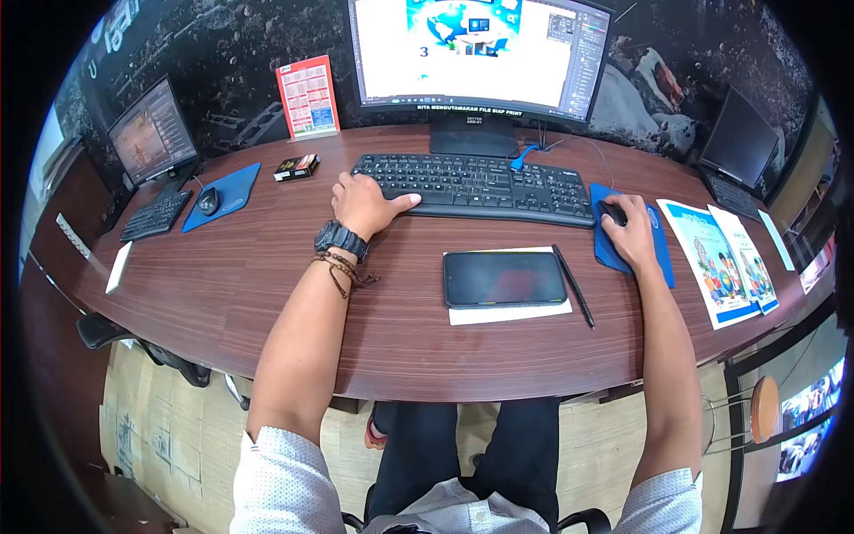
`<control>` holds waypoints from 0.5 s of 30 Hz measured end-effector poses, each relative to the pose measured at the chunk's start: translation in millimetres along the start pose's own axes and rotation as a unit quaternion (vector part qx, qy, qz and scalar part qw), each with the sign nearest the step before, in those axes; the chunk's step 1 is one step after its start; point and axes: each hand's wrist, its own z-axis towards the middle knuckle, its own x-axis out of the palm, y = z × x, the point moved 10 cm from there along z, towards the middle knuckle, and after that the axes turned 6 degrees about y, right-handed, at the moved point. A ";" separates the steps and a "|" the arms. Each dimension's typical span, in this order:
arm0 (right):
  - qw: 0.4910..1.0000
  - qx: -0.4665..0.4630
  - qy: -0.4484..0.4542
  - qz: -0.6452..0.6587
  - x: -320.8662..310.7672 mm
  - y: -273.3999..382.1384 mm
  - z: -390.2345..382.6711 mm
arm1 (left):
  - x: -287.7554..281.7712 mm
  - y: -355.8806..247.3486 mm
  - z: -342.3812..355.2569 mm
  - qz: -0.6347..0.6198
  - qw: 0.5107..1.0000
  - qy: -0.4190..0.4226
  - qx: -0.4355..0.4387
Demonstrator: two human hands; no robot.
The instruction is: Design a digital poster or brochure using graphic design software on a computer.
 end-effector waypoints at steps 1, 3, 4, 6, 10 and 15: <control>1.000 -0.001 -0.001 -0.001 -1.0 5.9 0.2 | -0.7 -0.1 0.5 -0.001 1.000 -0.001 0.001; 0.995 -0.040 -0.034 -0.088 -5.4 28.8 -2.6 | -0.4 0.0 0.8 -0.003 1.000 0.005 0.001; 0.987 -0.081 -0.055 -0.130 -7.4 56.3 -4.8 | -1.8 3.0 0.0 -0.004 1.000 0.002 0.000; 0.987 -0.137 -0.012 -0.080 5.0 90.5 0.5 | -5.5 2.3 -1.8 0.007 0.999 -0.036 0.019; 0.977 -0.189 0.071 -0.063 47.2 133.3 5.0 | -6.1 6.0 -3.0 -0.018 0.999 -0.037 0.002; 0.983 -0.173 0.054 -0.043 64.6 137.9 9.9 | -7.5 3.3 -6.6 -0.033 0.999 -0.034 -0.010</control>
